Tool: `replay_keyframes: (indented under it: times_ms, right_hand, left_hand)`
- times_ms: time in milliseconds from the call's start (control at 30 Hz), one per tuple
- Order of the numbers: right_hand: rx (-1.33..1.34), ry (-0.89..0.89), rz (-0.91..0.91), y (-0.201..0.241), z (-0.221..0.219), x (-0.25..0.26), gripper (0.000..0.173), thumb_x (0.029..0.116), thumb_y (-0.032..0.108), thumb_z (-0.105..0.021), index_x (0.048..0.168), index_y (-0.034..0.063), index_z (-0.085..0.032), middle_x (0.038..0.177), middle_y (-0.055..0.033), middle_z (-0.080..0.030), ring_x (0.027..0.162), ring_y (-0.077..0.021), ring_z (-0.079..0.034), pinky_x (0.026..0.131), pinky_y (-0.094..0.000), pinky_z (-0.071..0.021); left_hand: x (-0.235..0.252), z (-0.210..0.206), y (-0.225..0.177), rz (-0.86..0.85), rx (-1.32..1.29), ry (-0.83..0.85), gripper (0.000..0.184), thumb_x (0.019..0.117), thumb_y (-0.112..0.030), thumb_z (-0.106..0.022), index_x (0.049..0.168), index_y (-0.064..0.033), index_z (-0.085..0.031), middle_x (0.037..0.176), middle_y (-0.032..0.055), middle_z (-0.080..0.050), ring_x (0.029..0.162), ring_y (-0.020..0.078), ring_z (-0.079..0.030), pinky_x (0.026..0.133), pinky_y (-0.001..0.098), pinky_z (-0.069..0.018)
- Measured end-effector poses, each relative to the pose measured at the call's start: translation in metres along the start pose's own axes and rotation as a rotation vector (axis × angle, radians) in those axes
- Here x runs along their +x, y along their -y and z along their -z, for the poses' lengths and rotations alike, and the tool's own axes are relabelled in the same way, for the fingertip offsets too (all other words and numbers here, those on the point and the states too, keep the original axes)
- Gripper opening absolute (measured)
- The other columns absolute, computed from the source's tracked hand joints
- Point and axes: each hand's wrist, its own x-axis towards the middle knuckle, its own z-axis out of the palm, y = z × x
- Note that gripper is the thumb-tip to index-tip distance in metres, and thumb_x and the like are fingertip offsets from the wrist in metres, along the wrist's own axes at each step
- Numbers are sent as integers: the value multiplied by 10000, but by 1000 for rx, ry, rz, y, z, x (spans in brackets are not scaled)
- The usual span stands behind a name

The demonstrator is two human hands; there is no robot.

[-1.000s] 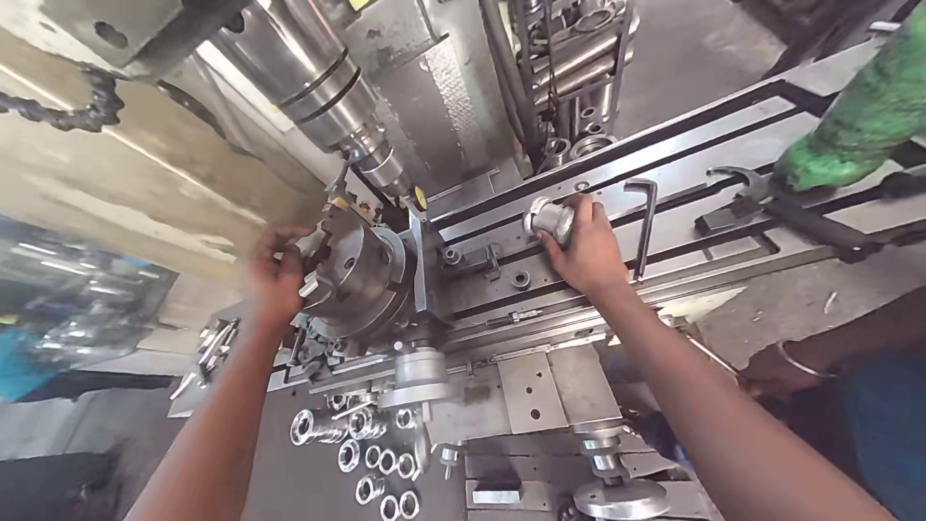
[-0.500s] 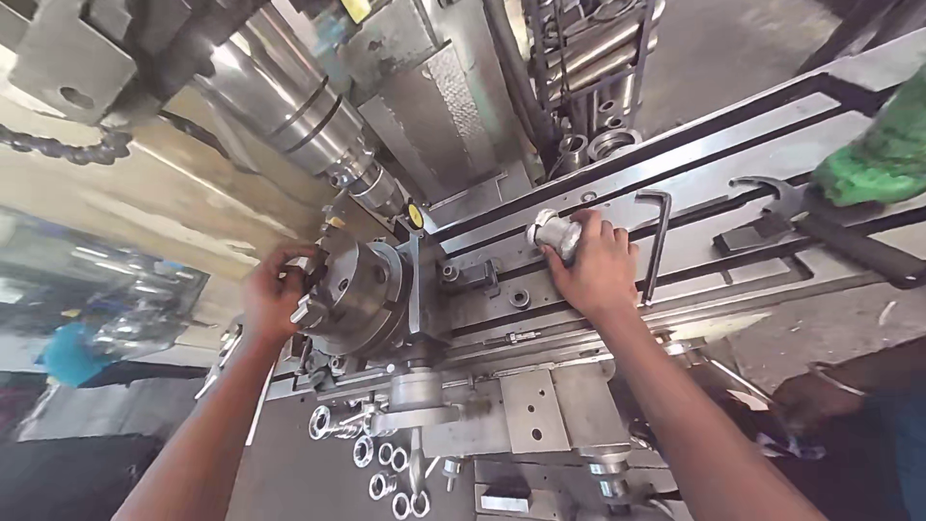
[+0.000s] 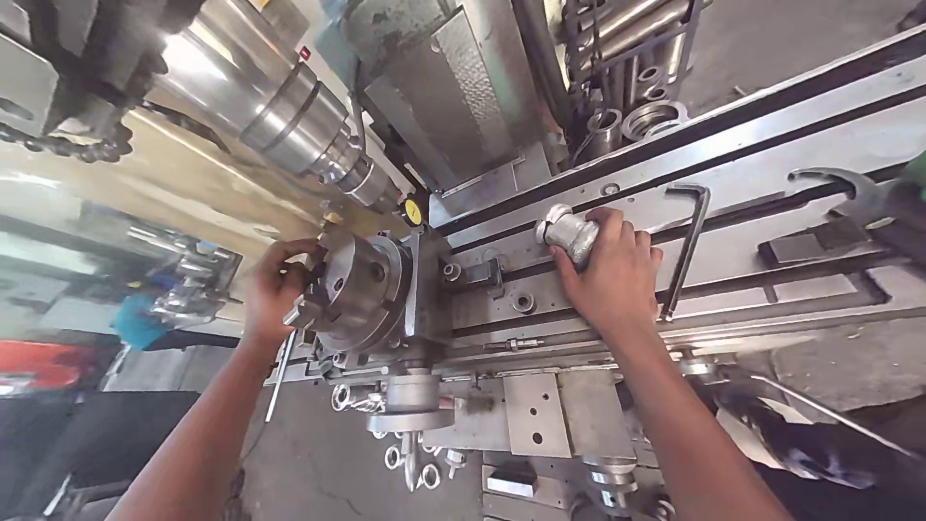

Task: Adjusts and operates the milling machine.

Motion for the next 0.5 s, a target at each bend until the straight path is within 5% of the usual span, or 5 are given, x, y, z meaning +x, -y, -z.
replay_keyframes:
  times_ms: [300, 500]
  right_hand:
    - [10, 4, 1, -1, 0, 0, 671, 896, 539, -683, 1374, 97, -523, 1182, -247, -629, 1097, -477, -595, 879, -644, -441]
    - [27, 8, 21, -1, 2, -4, 651, 919, 505, -685, 1378, 80, -508, 1180, -260, -612, 1086, -491, -587, 856, -647, -440]
  left_hand:
    - [1, -1, 0, -7, -23, -4, 328, 1001, -98, -458, 1293, -113, -606, 1254, 49, -673, 759, 63, -632, 693, 304, -552]
    - [-1, 1, 5, -21, 1, 2, 337, 992, -70, -456, 1292, -120, -604, 1269, 68, -674, 795, 140, -660, 708, 383, -560]
